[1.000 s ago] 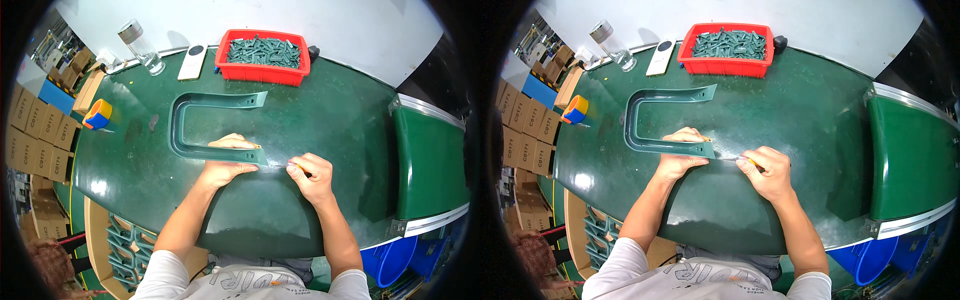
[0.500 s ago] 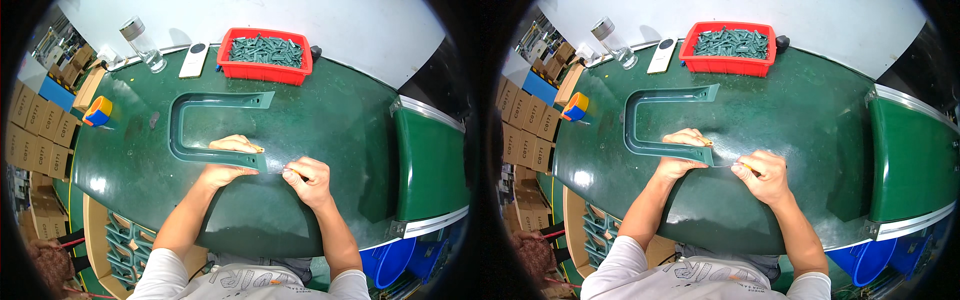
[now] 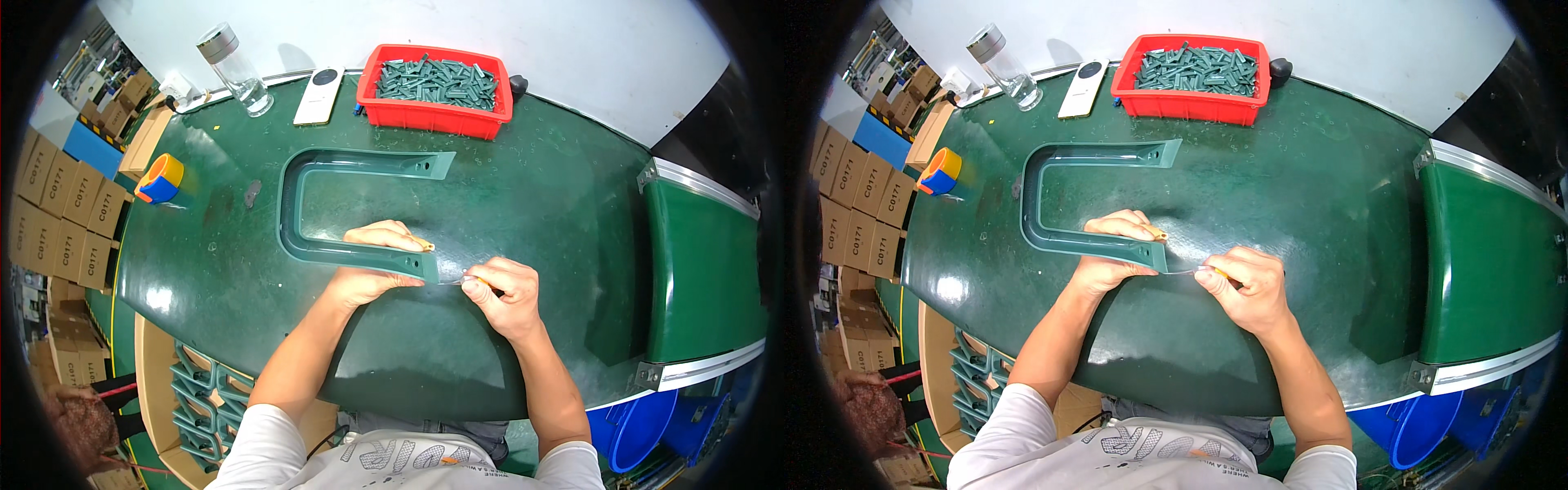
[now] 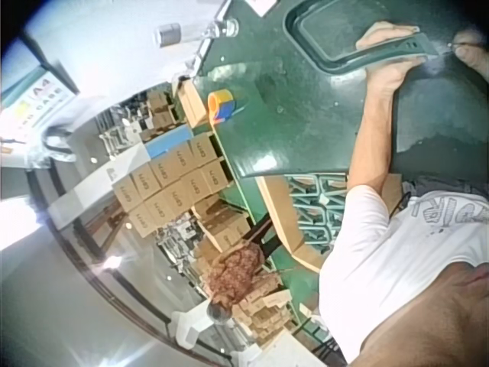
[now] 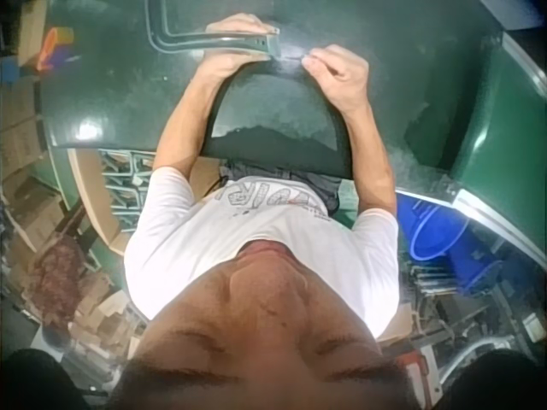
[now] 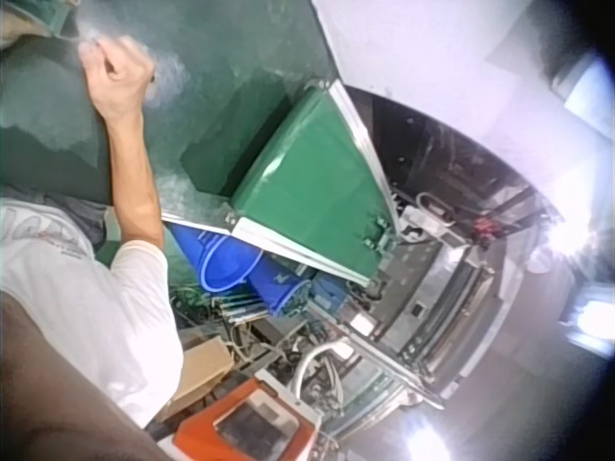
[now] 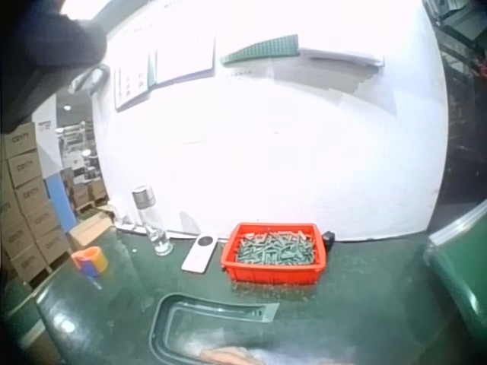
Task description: Insert small plastic components into a larger U-shaped plastic frame and place the finished assembly into a box.
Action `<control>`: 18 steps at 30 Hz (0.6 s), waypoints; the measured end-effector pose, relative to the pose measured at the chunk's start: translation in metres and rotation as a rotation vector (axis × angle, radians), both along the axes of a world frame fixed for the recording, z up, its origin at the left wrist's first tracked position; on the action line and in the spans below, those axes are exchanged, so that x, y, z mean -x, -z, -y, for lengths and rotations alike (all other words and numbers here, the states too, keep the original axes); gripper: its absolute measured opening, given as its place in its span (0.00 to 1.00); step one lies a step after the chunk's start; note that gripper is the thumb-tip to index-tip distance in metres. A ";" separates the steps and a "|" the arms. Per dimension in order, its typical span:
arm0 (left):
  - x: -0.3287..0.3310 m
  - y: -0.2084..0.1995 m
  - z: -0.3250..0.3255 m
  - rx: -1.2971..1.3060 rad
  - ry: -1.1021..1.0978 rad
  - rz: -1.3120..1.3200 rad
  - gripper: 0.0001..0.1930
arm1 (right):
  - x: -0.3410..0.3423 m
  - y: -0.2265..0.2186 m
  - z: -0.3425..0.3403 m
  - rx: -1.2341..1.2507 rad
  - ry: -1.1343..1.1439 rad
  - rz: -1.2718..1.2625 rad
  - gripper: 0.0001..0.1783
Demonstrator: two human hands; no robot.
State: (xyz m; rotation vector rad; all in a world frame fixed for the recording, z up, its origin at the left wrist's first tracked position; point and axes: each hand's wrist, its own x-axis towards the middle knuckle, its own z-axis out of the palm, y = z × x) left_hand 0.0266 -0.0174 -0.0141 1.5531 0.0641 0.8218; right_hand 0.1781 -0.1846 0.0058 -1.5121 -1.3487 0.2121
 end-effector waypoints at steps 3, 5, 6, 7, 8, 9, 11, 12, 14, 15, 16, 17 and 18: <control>-0.001 -0.003 0.001 -0.003 0.005 0.006 0.23 | -0.001 0.001 0.000 0.000 0.003 0.017 0.11; -0.001 -0.001 0.002 -0.010 0.005 0.013 0.23 | -0.001 0.001 0.000 -0.006 0.015 0.020 0.11; -0.001 -0.002 0.003 0.012 0.010 0.009 0.23 | -0.001 0.001 0.000 -0.009 0.021 0.021 0.11; -0.001 -0.003 0.005 0.034 0.016 0.005 0.23 | -0.001 0.001 0.000 -0.006 0.031 0.027 0.11; -0.001 -0.004 0.006 0.056 0.022 0.001 0.23 | -0.001 0.001 0.001 -0.004 0.041 0.033 0.11; -0.001 -0.003 0.007 0.047 0.023 0.002 0.23 | -0.002 0.002 0.001 -0.002 0.051 0.038 0.10; -0.002 0.000 0.008 0.028 0.027 0.003 0.24 | -0.002 0.002 0.000 -0.013 0.065 0.041 0.10; -0.002 0.000 0.009 0.026 0.035 0.008 0.23 | -0.003 0.002 0.000 -0.019 0.072 0.042 0.10; -0.002 0.002 0.010 0.025 0.052 0.019 0.21 | -0.002 0.002 0.000 -0.032 0.087 0.034 0.10; -0.003 0.003 0.010 0.010 0.051 0.022 0.21 | -0.002 0.002 0.000 -0.038 0.094 0.030 0.10; -0.003 0.003 0.010 -0.007 0.050 0.024 0.21 | -0.002 0.002 0.000 -0.035 0.102 0.035 0.09; -0.003 0.003 0.010 -0.023 0.048 0.026 0.21 | -0.002 0.002 0.000 -0.032 0.109 0.040 0.09; -0.003 0.001 0.012 0.013 0.053 0.009 0.21 | -0.002 0.002 0.000 -0.029 0.117 0.045 0.09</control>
